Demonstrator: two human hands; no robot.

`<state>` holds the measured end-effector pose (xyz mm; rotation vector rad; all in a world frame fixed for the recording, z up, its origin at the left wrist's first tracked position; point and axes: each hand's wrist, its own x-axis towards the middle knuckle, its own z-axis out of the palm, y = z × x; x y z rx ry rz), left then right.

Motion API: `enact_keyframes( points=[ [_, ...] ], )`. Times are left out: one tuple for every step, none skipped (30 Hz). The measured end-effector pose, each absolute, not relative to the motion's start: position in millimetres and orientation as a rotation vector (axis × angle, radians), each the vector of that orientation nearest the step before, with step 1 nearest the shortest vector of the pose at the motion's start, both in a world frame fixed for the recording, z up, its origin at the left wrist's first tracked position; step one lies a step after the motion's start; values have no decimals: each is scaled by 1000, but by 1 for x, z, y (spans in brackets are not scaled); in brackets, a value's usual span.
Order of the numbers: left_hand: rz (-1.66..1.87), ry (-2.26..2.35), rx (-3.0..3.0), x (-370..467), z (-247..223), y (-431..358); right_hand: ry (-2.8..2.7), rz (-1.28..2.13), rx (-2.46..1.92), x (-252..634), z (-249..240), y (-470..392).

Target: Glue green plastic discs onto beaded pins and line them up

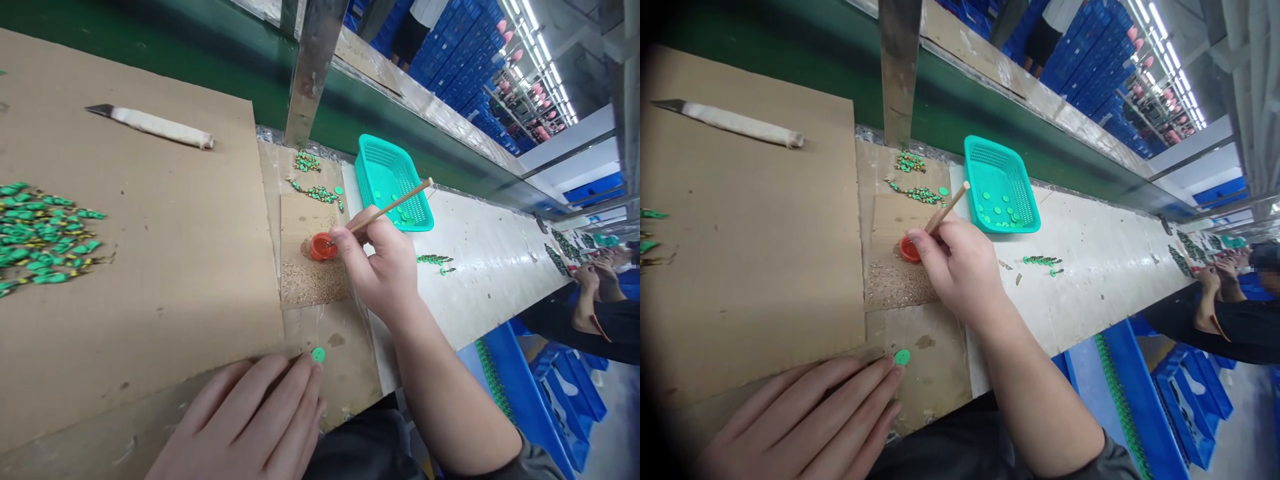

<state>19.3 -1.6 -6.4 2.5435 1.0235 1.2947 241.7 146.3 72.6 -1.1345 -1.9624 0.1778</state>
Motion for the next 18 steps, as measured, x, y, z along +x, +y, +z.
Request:
enact_keyframes(
  points=[
    [1280, 1028, 2543, 18, -7, -3, -1963, 185, -1132, 241, 73, 146],
    [1268, 1032, 2540, 18, -7, -4, -1965, 191, -1132, 241, 73, 146],
    [1260, 1036, 2533, 17, -7, -4, -1966, 196, -1136, 241, 73, 146],
    [1254, 1037, 2524, 17, -7, -5, -1967, 198, -1145, 241, 73, 146],
    [1258, 1037, 2517, 17, -7, -5, -1966, 199, -1156, 241, 73, 146],
    [1264, 1037, 2517, 17, -7, -4, -1966, 199, -1167, 241, 73, 146],
    [1270, 1038, 2519, 17, -7, -4, -1965, 200, -1174, 241, 73, 146],
    [1274, 1039, 2524, 18, -6, -3, -1963, 202, -1173, 241, 73, 146],
    [1265, 1041, 2530, 18, -6, -3, -1959, 206, -1167, 241, 73, 146],
    [1251, 1042, 2535, 19, -6, -2, -1957, 211, -1157, 241, 73, 146],
    [1236, 1050, 2537, 20, -6, -2, -1956, 217, -1148, 241, 73, 146],
    [1222, 1057, 2539, 20, -6, -2, -1955, 222, -1140, 241, 73, 146],
    [1219, 1065, 2542, 21, -6, -2, -1956, 226, -1136, 241, 73, 145],
    [1219, 1073, 2545, 21, -5, -2, -1959, 228, -1136, 241, 73, 145],
    [1222, 1082, 2548, 22, -5, -2, -1962, 229, -1139, 241, 73, 145],
    [1220, 1089, 2553, 22, -4, -3, -1963, 227, -1143, 241, 73, 145],
    [1208, 1095, 2556, 22, -4, -3, -1963, 224, -1143, 242, 73, 146],
    [1197, 1093, 2558, 22, -3, -3, -1960, 218, -1140, 242, 73, 146]
  ],
)
